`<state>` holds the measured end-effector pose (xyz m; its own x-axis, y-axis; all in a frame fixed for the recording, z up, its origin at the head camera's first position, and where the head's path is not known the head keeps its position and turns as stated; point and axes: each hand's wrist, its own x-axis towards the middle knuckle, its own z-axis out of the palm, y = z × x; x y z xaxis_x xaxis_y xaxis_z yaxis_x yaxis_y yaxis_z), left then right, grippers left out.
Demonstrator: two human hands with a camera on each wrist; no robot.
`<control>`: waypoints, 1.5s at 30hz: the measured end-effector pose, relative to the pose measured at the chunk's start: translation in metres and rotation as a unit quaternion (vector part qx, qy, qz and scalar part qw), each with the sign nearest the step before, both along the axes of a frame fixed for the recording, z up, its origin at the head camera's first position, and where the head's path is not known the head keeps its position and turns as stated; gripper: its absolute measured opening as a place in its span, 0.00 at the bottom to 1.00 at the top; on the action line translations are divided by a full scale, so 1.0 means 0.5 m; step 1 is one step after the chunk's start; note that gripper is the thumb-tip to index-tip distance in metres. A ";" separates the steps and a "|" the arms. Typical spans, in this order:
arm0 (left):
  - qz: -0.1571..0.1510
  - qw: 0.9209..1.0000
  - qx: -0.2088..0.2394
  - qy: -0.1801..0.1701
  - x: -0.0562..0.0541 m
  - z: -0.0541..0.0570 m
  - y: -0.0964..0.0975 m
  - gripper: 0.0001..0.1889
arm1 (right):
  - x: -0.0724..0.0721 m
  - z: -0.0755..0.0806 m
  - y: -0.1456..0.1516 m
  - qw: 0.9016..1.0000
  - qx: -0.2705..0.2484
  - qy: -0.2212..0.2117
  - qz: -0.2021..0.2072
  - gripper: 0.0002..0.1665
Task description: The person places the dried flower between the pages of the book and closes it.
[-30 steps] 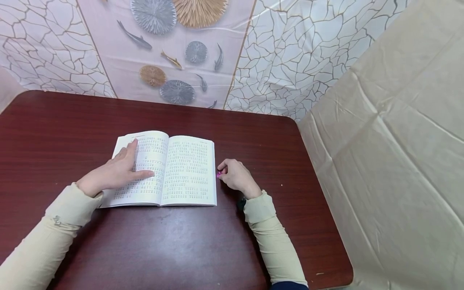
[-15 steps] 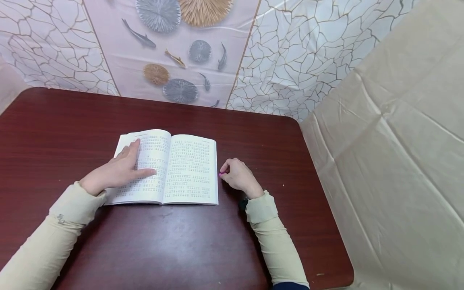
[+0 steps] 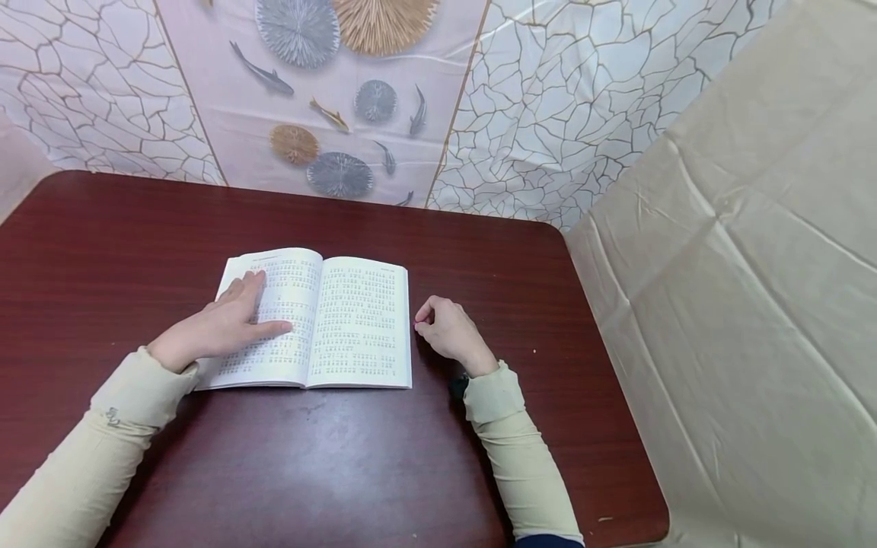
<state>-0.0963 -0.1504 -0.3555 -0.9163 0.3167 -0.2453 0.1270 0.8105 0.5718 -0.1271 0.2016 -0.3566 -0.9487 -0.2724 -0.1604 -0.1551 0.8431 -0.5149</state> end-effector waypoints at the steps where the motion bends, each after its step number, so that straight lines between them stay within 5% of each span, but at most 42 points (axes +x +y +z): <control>1: 0.000 1.000 0.000 0.000 0.000 0.000 0.000 0.57 | 0.000 0.000 0.000 1.000 -0.008 0.003 -0.002 0.03; 18: 0.000 1.000 -0.002 -0.003 0.008 0.002 0.002 0.56 | -0.001 0.005 -0.018 0.997 -0.078 0.001 -0.016 0.08; 45: -0.006 1.000 -0.002 0.005 0.004 -0.002 -0.001 0.56 | -0.003 0.004 -0.042 0.993 -0.113 0.012 -0.009 0.09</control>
<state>-0.0943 -0.1511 -0.3567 -0.9145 0.3274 -0.2374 0.1429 0.8107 0.5677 -0.1288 0.1808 -0.3544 -0.9565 -0.2823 -0.0732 -0.1564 0.7085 -0.6882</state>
